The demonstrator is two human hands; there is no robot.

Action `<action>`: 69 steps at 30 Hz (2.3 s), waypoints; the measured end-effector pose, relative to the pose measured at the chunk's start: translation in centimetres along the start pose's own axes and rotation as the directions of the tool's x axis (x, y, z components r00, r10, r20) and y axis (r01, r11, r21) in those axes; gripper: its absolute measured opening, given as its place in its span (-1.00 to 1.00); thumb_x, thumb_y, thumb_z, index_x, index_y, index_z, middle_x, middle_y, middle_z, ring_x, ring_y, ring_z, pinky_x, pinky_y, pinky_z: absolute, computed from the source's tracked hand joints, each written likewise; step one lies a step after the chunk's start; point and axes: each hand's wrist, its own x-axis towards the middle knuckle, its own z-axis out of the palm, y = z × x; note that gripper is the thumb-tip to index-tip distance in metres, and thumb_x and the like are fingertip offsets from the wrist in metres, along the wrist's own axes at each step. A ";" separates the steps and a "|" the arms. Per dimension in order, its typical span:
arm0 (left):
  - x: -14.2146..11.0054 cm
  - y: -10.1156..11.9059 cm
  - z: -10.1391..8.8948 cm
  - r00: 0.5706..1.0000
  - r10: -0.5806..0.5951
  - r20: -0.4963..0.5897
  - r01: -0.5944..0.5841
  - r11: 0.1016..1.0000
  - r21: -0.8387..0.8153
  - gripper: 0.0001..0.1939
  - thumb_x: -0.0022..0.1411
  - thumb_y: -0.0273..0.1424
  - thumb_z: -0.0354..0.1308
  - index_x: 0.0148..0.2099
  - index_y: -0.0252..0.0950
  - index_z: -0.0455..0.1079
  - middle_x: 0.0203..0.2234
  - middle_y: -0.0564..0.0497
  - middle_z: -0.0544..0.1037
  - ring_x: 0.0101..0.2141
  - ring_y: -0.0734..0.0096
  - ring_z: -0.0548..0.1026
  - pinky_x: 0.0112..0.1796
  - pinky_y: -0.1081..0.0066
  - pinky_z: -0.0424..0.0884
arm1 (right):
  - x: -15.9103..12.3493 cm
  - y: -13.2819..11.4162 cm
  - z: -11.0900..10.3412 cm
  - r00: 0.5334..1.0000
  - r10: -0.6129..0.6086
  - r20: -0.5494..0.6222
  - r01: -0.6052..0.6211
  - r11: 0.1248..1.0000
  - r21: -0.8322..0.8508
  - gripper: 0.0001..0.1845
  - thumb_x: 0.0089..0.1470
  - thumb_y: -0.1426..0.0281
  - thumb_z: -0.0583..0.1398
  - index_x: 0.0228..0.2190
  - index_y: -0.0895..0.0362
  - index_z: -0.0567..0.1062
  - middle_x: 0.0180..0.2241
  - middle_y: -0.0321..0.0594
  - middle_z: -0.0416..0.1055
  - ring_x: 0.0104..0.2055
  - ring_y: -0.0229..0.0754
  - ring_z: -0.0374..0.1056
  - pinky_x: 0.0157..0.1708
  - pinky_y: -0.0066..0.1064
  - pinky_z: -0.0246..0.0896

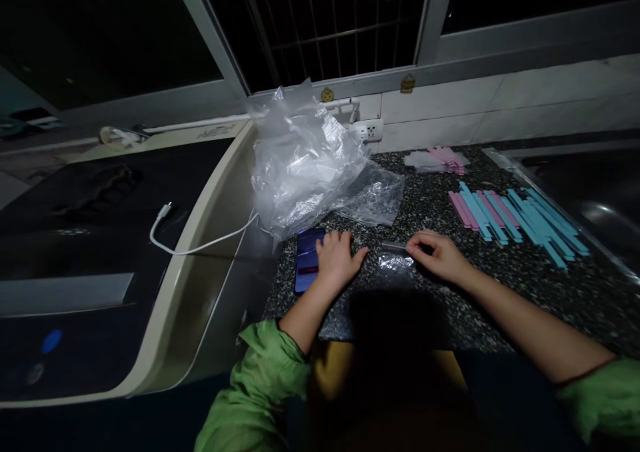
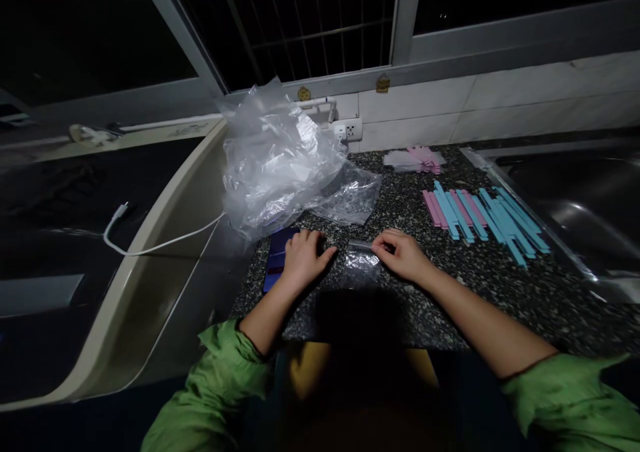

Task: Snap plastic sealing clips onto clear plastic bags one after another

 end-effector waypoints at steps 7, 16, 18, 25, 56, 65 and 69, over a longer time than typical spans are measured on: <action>0.3 -0.6 0.0 0.999 0.004 -0.043 -0.004 1.000 0.010 -0.60 0.12 -0.17 0.03 -0.10 -0.35 0.32 -0.15 -0.24 0.36 -0.08 0.02 0.28 -0.05 0.01 0.17 | -0.1 -0.2 0.1 1.000 0.003 -0.002 -0.003 1.000 -0.004 -0.79 0.02 0.32 0.08 -0.57 0.12 0.38 -0.58 -0.26 0.32 -0.47 -0.25 0.24 -0.42 -0.41 0.13; 0.3 0.5 2.1 0.935 0.270 0.230 -0.041 0.727 -0.685 -0.84 0.05 -0.34 0.12 -0.40 -0.35 0.40 -0.54 0.06 0.43 -0.48 0.50 0.34 -0.39 0.49 0.27 | -0.1 0.0 0.1 0.998 0.016 -0.054 -0.015 0.999 0.028 -0.79 0.03 0.31 0.09 -0.56 0.12 0.38 -0.56 -0.25 0.34 -0.46 -0.25 0.26 -0.42 -0.41 0.15; 0.2 0.6 2.5 0.919 0.295 0.262 -0.024 0.704 -0.709 -0.89 0.02 -0.41 0.14 -0.46 -0.36 0.40 -0.59 0.08 0.40 -0.52 0.54 0.31 -0.42 0.52 0.24 | -0.1 0.1 0.1 0.998 0.025 -0.058 -0.023 0.999 0.041 -0.79 0.04 0.29 0.09 -0.55 0.11 0.38 -0.55 -0.24 0.35 -0.46 -0.24 0.26 -0.42 -0.41 0.16; 0.1 0.8 2.3 0.918 0.309 0.249 -0.050 0.713 -0.700 -0.91 0.00 -0.51 0.09 -0.50 -0.37 0.39 -0.57 0.07 0.41 -0.51 0.55 0.31 -0.42 0.53 0.24 | -0.1 0.0 0.2 0.999 0.006 -0.047 -0.004 0.999 0.055 -0.77 0.03 0.27 0.10 -0.55 0.11 0.40 -0.54 -0.24 0.37 -0.45 -0.24 0.27 -0.40 -0.38 0.17; 0.7 0.3 1.5 0.996 0.072 -0.053 -0.085 0.584 -0.807 -0.80 0.08 -0.32 0.09 -0.45 -0.31 0.47 -0.51 0.03 0.48 -0.39 0.43 0.40 -0.29 0.43 0.29 | -0.2 -0.6 1.2 0.958 0.026 0.285 -0.059 0.992 0.109 -0.69 0.00 0.20 0.11 -0.61 0.14 0.42 -0.57 -0.24 0.33 -0.45 -0.25 0.26 -0.42 -0.41 0.16; 0.7 0.4 1.1 0.998 -0.026 0.053 0.059 0.513 -0.856 -0.88 0.03 -0.40 0.09 -0.48 -0.31 0.38 -0.52 0.07 0.47 -0.38 0.46 0.39 -0.26 0.45 0.27 | 0.7 3.8 -5.4 0.883 0.341 -0.322 -0.465 0.731 -0.500 -0.74 0.02 0.26 0.07 -0.42 0.14 0.49 -0.36 -0.04 0.45 -0.25 0.01 0.32 -0.33 -0.25 0.17; 0.7 0.4 1.0 0.995 -0.038 0.093 0.099 0.493 -0.864 -0.95 -0.01 -0.44 0.09 -0.47 -0.31 0.34 -0.57 0.11 0.41 -0.46 0.51 0.34 -0.34 0.49 0.26 | 0.7 5.2 -6.7 0.801 0.485 -0.352 -0.583 0.494 -0.645 -0.65 0.03 0.26 0.05 -0.32 0.25 0.49 -0.26 0.11 0.43 -0.17 0.12 0.30 -0.32 -0.21 0.16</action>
